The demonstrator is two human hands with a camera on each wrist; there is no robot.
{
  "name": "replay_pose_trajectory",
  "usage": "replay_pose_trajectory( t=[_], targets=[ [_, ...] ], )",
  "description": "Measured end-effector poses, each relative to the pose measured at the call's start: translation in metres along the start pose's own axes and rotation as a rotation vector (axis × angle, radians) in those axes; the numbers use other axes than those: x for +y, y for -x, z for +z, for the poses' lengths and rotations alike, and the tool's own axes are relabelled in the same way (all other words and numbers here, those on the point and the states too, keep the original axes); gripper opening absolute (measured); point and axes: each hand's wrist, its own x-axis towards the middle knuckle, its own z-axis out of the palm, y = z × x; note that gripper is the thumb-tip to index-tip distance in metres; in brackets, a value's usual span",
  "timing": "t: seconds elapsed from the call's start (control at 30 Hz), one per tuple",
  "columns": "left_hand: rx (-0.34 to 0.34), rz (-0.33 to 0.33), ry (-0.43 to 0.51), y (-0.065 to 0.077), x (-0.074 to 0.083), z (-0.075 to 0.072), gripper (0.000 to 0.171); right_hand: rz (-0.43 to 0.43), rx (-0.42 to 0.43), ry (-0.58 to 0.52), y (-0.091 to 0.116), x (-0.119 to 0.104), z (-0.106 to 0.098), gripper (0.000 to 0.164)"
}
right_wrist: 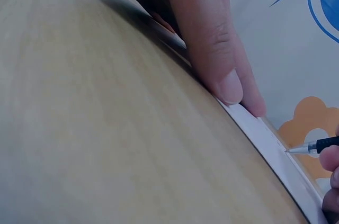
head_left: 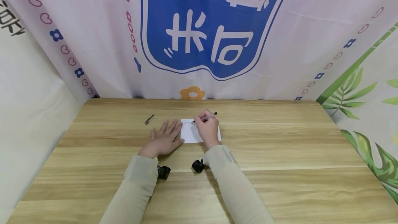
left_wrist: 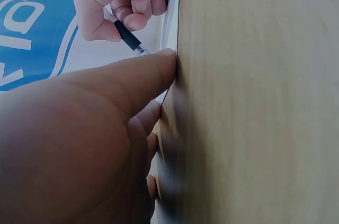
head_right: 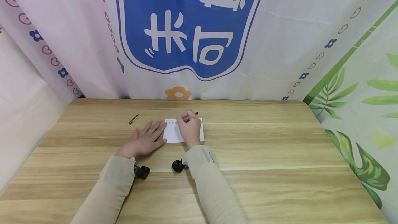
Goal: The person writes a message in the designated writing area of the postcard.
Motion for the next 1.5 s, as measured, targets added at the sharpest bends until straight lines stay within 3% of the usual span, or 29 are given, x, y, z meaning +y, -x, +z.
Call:
replay_pose_trajectory(
  t=[0.9,1.2,1.5],
  targets=[
    [-0.004,-0.004,-0.008,0.0005,0.0027,-0.0015,0.07,-0.012,0.031,0.005,-0.002,0.003,0.0007,0.018],
    [-0.006,-0.007,-0.004,-0.0068,-0.0053,0.0045,0.071,-0.015,0.032,0.008,-0.0026,0.0042,0.002,0.02],
    [-0.009,-0.015,-0.008,-0.0029,-0.0003,0.0005,0.071,-0.012,0.032,0.001,-0.0031,0.0057,0.002,0.02]
  ],
)
